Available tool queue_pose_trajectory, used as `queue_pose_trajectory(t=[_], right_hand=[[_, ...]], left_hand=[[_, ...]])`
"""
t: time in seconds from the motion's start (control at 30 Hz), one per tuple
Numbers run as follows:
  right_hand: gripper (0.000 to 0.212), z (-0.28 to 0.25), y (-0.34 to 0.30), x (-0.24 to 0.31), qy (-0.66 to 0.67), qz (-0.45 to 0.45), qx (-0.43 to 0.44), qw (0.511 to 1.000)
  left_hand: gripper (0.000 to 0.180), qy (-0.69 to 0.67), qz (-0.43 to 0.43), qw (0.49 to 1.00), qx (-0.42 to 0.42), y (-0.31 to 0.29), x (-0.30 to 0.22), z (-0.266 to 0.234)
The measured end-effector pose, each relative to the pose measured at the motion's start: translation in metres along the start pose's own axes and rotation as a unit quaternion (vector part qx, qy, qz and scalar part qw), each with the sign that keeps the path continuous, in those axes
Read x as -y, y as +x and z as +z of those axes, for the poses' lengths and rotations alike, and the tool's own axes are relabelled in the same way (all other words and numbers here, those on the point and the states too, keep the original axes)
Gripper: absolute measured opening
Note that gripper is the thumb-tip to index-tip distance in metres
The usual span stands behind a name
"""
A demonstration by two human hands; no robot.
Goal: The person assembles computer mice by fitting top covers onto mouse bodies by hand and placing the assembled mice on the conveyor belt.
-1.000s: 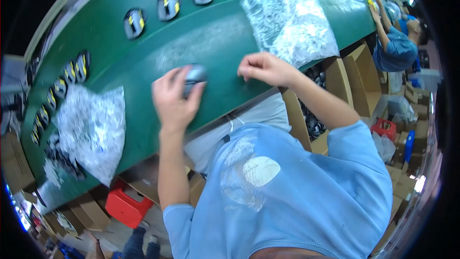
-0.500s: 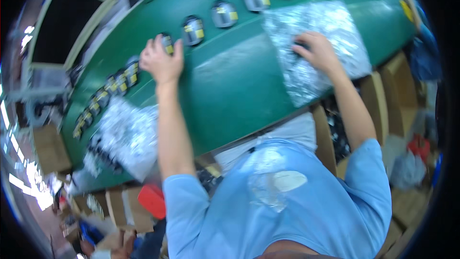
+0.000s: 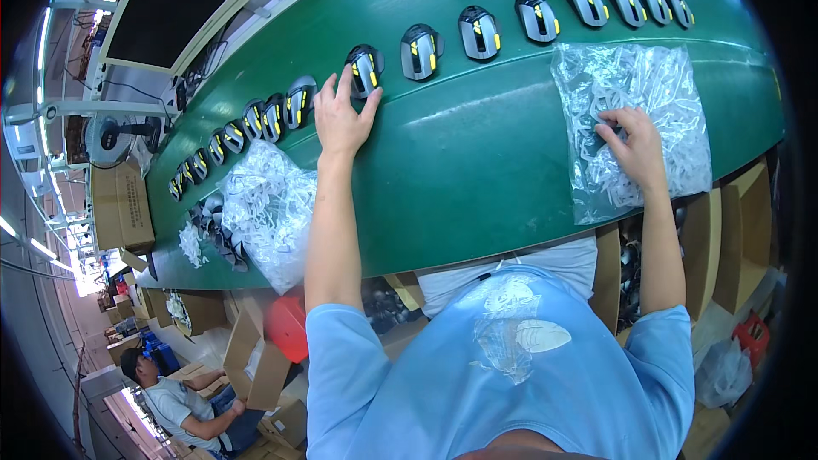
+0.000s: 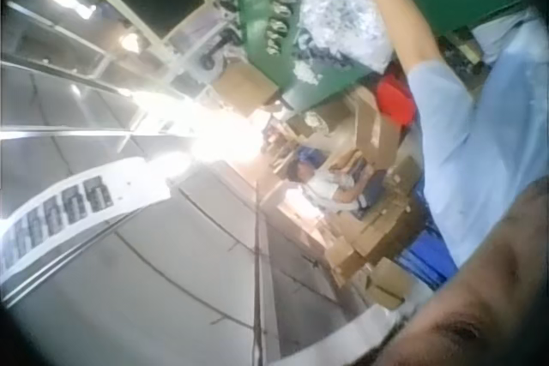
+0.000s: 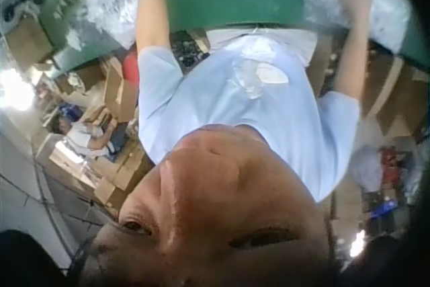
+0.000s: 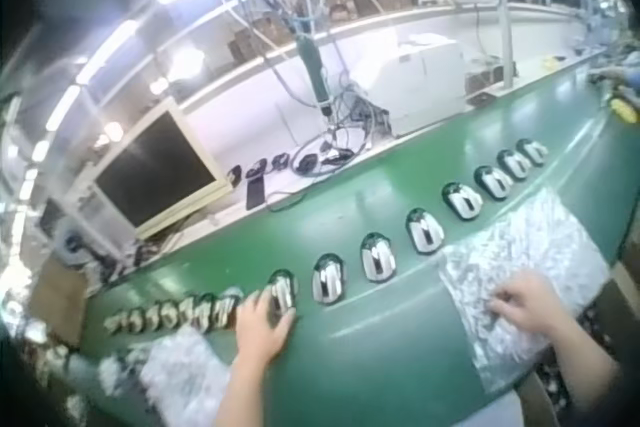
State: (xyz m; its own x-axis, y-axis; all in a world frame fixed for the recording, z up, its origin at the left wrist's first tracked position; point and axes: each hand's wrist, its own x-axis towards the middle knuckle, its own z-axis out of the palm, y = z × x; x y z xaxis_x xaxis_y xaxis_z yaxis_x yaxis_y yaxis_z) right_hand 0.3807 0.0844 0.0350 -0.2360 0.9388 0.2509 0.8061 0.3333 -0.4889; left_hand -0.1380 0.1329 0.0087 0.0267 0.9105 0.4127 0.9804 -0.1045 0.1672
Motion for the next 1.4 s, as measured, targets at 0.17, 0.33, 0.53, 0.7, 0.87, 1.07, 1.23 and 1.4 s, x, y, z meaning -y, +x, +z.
queue_pose_trajectory(t=[0.17,0.33,0.53,0.7,0.87,1.07,1.23,1.4], right_hand=[[0.02,0.003,-0.004,0.002,0.002,0.006,-0.003,1.0],[0.017,0.001,-0.006,-0.005,0.014,0.0,-0.012,1.0],[0.018,0.001,0.0,0.0,0.018,-0.019,-0.017,1.0],[0.018,0.0,-0.004,-0.003,0.0,-0.014,-0.014,1.0],[0.013,-0.002,-0.003,0.001,0.05,0.023,-0.022,0.998],[0.014,-0.024,-0.002,0.054,0.167,-0.028,0.058,0.984],[0.038,0.029,0.037,0.115,0.183,-0.156,0.302,0.922],[0.049,0.048,0.04,0.113,0.091,-0.124,0.44,0.885]], left_hand=[[0.076,-0.034,-0.078,0.996,0.027,0.007,-0.001,0.01],[0.085,0.046,-0.072,0.996,-0.033,0.004,0.015,0.014],[0.085,0.1,-0.206,0.971,-0.068,-0.014,0.112,-0.012],[0.079,0.106,-0.19,0.976,-0.026,-0.006,0.103,-0.018],[0.075,0.201,-0.272,0.937,0.089,0.007,0.085,-0.044],[0.064,-0.06,0.088,0.99,0.087,-0.049,-0.054,-0.068],[0.066,-0.21,0.13,0.958,0.147,-0.12,-0.15,-0.055],[0.067,-0.262,0.115,0.95,0.125,-0.149,-0.181,-0.039]])
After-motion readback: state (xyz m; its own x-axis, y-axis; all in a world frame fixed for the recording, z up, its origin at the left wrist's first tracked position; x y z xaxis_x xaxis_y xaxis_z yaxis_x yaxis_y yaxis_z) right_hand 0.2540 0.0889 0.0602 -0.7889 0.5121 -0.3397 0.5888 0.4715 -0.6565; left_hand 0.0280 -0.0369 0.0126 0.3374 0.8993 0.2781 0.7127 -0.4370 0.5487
